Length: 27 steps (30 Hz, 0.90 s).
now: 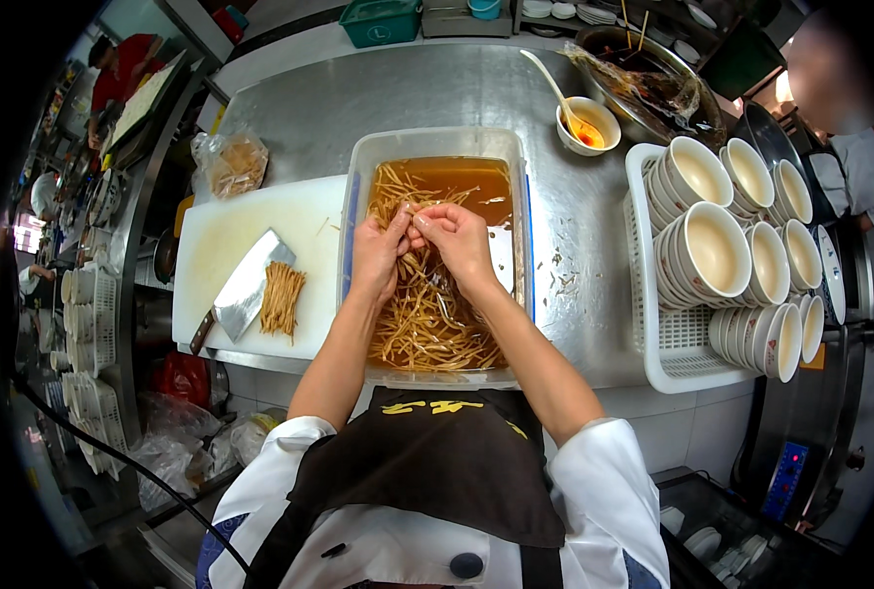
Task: The person sorts through food strips in a container of liquid by hand, picking up small bundles and placing them onto a white cutting board next to a cleaver.
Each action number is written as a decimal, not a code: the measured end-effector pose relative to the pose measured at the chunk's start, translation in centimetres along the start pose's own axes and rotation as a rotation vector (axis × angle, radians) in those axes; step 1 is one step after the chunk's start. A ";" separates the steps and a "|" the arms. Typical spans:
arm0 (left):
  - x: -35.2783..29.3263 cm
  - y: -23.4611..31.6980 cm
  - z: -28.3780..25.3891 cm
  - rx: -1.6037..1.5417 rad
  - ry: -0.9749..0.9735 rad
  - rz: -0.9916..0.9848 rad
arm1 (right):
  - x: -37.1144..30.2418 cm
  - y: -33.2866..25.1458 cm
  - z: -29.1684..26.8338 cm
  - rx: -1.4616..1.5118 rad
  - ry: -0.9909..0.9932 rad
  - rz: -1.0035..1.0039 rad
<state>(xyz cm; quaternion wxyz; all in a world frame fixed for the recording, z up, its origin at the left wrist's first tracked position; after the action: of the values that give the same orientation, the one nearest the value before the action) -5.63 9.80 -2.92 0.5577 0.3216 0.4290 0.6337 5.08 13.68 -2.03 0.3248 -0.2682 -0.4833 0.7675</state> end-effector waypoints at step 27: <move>0.0 -0.5 0.1 -0.170 -0.006 -0.037 | 0.3 0.6 1.4 -0.059 0.071 0.100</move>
<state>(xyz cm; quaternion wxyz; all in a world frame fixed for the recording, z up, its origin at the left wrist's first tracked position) -5.34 9.81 -3.31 0.5961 0.2669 0.3777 0.6563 3.72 12.89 -2.10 0.2950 -0.3285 -0.4799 0.7582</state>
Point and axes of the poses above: each hand's wrist, its own x-axis towards the middle knuckle, its own z-axis out of the palm, y = z × x, the point moved 8 cm from there along x, towards the middle knuckle, and after that the axes turned 13 degrees about -y, right-handed, at the moved point
